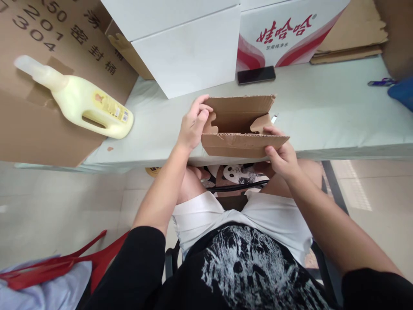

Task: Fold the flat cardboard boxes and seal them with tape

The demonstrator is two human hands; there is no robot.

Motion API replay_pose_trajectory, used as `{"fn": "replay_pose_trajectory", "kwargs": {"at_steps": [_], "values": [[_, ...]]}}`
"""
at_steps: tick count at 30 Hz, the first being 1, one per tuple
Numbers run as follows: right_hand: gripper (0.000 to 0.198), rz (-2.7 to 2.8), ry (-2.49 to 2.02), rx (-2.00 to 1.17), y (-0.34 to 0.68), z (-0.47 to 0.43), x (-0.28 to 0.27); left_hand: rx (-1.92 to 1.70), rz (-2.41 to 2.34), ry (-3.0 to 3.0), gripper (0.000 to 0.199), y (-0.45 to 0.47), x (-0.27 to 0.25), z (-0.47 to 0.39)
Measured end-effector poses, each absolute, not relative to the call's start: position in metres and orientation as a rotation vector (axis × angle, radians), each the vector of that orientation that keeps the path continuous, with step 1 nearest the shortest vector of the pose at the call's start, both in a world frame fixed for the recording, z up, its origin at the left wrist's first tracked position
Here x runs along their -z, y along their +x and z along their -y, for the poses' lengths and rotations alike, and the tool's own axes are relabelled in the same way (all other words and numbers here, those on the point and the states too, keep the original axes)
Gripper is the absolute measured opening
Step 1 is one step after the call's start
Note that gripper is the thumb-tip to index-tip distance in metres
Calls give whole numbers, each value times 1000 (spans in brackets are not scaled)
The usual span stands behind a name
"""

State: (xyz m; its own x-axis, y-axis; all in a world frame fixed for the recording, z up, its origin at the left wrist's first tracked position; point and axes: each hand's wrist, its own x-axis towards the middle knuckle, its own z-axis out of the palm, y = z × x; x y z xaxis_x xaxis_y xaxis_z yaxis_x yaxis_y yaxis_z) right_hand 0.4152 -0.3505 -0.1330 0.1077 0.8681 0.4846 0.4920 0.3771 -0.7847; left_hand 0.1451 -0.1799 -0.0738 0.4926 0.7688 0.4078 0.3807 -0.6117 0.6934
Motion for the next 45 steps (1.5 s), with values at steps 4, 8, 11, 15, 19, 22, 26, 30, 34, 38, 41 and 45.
{"fn": "replay_pose_trajectory", "kwargs": {"at_steps": [4, 8, 11, 15, 19, 22, 26, 30, 34, 38, 41, 45], "values": [[44, 1530, -1276, -447, 415, 351, 132, -887, -853, 2192, 65, 141, 78, 187], [47, 1502, -1324, -472, 411, 352, 128, -881, -805, 2244, 73, 136, 88, 191], [51, 1470, -1363, -488, 407, 352, 125, -985, -896, 2239, 71, 135, 98, 194], [55, 1450, -1391, -436, 404, 351, 128, -1082, -1014, 2208, 75, 136, 106, 196], [65, 1382, -1372, -440, 405, 350, 139, -1082, -1005, 2212, 83, 137, 107, 196], [67, 1371, -1360, -455, 405, 350, 143, -1036, -990, 2217, 80, 135, 106, 196], [62, 1393, -1413, -429, 404, 352, 140, -1045, -971, 2240, 59, 132, 103, 202], [64, 1364, -1433, -429, 404, 353, 138, -1011, -936, 2328, 51, 127, 100, 213], [60, 1316, -1490, -448, 406, 353, 138, -1024, -838, 2440, 53, 117, 106, 223], [61, 1285, -1519, -447, 406, 351, 137, -960, -769, 2576, 66, 108, 118, 225], [63, 1281, -1516, -445, 405, 350, 136, -974, -737, 2617, 64, 109, 123, 219], [69, 1247, -1559, -523, 403, 350, 132, -990, -701, 2578, 61, 119, 120, 205]]}}
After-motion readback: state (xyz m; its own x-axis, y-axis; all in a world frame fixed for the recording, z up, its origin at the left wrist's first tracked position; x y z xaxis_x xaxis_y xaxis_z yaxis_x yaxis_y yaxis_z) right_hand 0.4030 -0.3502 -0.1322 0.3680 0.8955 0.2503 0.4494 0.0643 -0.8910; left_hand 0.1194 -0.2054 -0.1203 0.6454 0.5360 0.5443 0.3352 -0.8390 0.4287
